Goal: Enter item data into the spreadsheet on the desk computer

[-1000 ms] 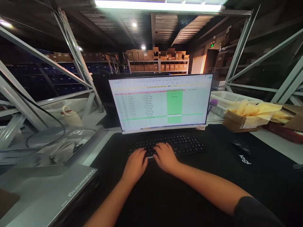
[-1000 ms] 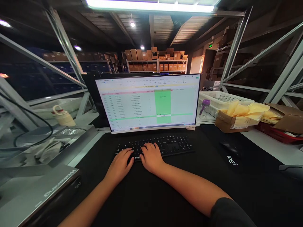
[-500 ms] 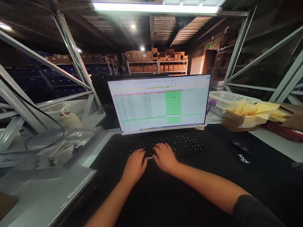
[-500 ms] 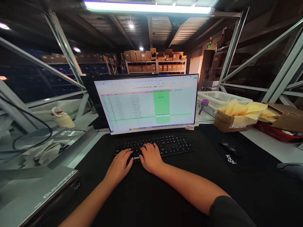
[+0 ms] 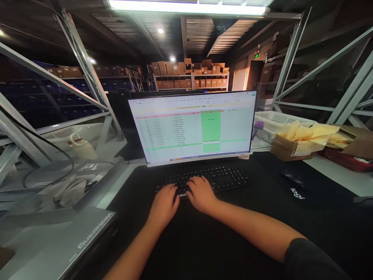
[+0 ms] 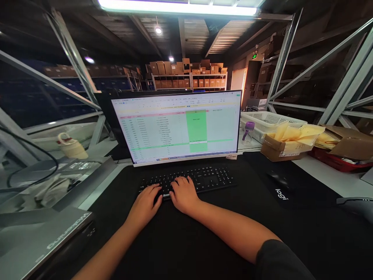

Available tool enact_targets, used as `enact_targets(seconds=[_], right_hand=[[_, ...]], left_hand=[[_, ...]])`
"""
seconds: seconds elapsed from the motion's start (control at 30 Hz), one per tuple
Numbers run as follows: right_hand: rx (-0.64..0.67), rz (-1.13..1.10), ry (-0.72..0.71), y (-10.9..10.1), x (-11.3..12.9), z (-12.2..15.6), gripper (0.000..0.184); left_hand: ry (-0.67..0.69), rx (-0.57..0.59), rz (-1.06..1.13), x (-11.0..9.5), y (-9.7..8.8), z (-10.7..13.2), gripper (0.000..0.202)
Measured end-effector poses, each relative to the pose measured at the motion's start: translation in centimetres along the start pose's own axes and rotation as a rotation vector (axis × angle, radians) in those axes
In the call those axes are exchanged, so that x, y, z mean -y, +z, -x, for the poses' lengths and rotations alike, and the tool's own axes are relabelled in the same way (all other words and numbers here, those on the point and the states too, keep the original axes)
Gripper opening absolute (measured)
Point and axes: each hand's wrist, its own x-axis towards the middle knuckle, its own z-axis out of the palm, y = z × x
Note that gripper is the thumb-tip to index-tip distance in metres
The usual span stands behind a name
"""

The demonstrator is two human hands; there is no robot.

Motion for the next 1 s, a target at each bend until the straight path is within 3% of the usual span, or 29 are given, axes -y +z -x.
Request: enact_targets(seconds=[0.43,0.6,0.73,1.0], right_hand=[[0.021,0.006,0.0,-0.3,0.0,-0.1,0.032],[0.042,0.008,0.01,-0.6,0.0,0.0,0.034],[0.04,0.001,0.002,-0.5,-0.1,0.0,0.033],[0.03,0.009,-0.006,-0.1,-0.3,0.1,0.033]], left_hand=[[-0.022,-0.004,0.08,0.1,-0.2,-0.2,0.03],[-0.159,-0.059,0.139,0.5,-1.3,-0.2,0.045],[-0.297,-0.147,0.111,1.1,-2.3,-0.1,0.041],[-0.299,-0.175,0.057,1.1,-2.6,0.0,0.037]])
